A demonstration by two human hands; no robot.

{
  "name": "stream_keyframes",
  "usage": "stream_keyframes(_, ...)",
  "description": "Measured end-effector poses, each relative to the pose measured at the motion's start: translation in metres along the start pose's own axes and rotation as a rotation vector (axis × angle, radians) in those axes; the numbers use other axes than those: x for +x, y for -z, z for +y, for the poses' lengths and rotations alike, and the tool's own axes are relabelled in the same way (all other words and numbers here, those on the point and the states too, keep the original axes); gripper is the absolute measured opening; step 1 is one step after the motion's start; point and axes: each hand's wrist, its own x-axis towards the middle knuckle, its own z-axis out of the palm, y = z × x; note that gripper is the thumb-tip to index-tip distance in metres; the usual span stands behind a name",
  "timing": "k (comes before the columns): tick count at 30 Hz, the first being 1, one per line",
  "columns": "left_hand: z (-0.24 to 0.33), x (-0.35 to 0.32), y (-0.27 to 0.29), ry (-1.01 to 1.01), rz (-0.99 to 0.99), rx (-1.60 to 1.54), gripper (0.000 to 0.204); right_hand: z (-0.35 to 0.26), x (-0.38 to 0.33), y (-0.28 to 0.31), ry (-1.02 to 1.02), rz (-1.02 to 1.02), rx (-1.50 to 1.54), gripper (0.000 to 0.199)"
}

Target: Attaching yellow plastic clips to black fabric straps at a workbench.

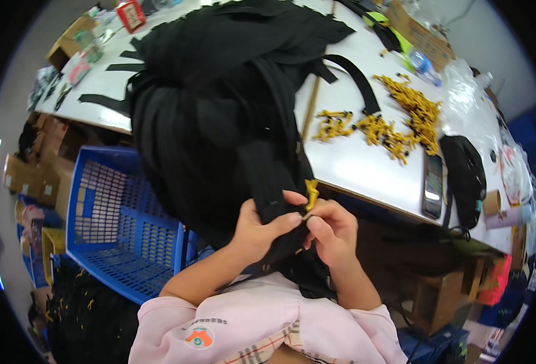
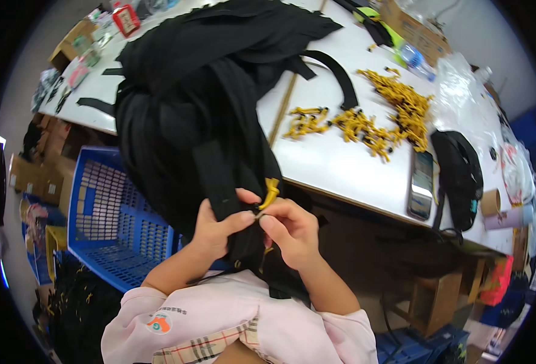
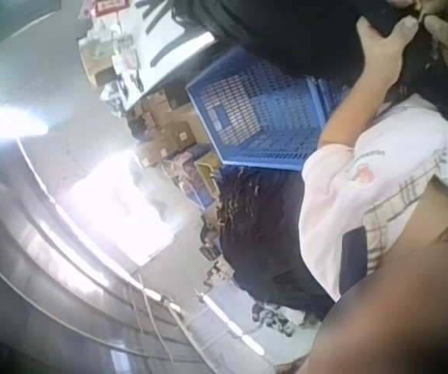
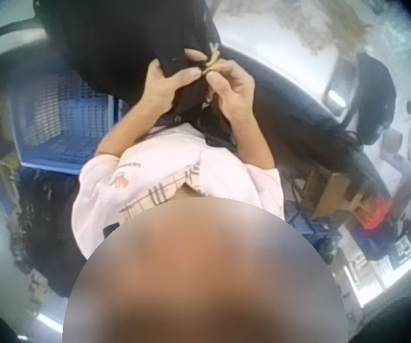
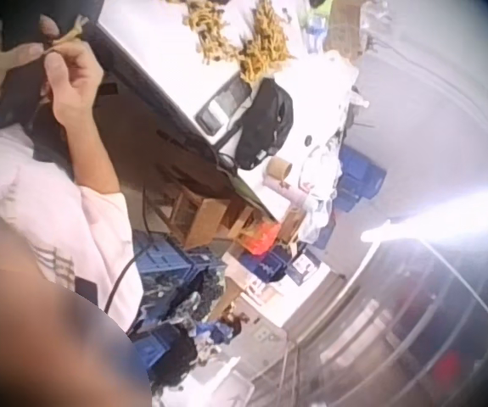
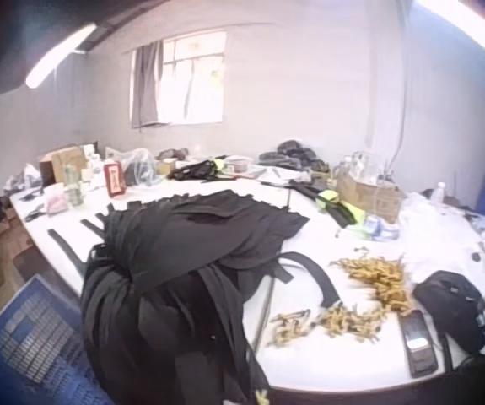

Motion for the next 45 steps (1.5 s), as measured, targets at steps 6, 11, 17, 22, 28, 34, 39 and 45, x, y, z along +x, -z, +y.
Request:
stream_keyframes(6,-0.002,0.007,0.001,-0.197,-0.072,0.213,0.019,-0.009,0.003,0.014,-0.307,-0.100,0.232,0.011)
stream_keyframes(11,-0.001,0.006,0.003,-0.319,-0.194,0.542,0.014,-0.011,0.008,0.029,-0.462,-0.248,0.214,0.013)
stream_keyframes(17,0.000,0.008,-0.002,-0.212,-0.168,0.561,0.013,-0.012,0.005,0.031,-0.419,-0.198,0.172,0.014)
stream_keyframes(22,-0.001,0.007,-0.003,-0.322,-0.195,0.585,0.018,-0.011,0.002,0.024,-0.410,-0.146,0.199,0.012)
stream_keyframes(28,0.001,0.005,-0.009,-0.362,-0.143,0.545,0.017,0.000,-0.010,0.016,0.069,-0.107,-0.339,0.013)
stream_keyframes(34,0.004,0.006,0.000,-0.295,-0.253,0.537,0.017,-0.002,-0.008,0.019,0.068,-0.171,-0.247,0.014)
stream_keyframes(39,0.007,0.003,-0.002,-0.284,-0.254,0.523,0.019,-0.002,-0.011,0.018,-0.207,-0.135,0.038,0.014)
stream_keyframes(45,-0.002,0.000,-0.007,-0.330,-0.098,0.495,0.019,-0.002,0.002,0.017,0.693,-0.033,-0.737,0.007)
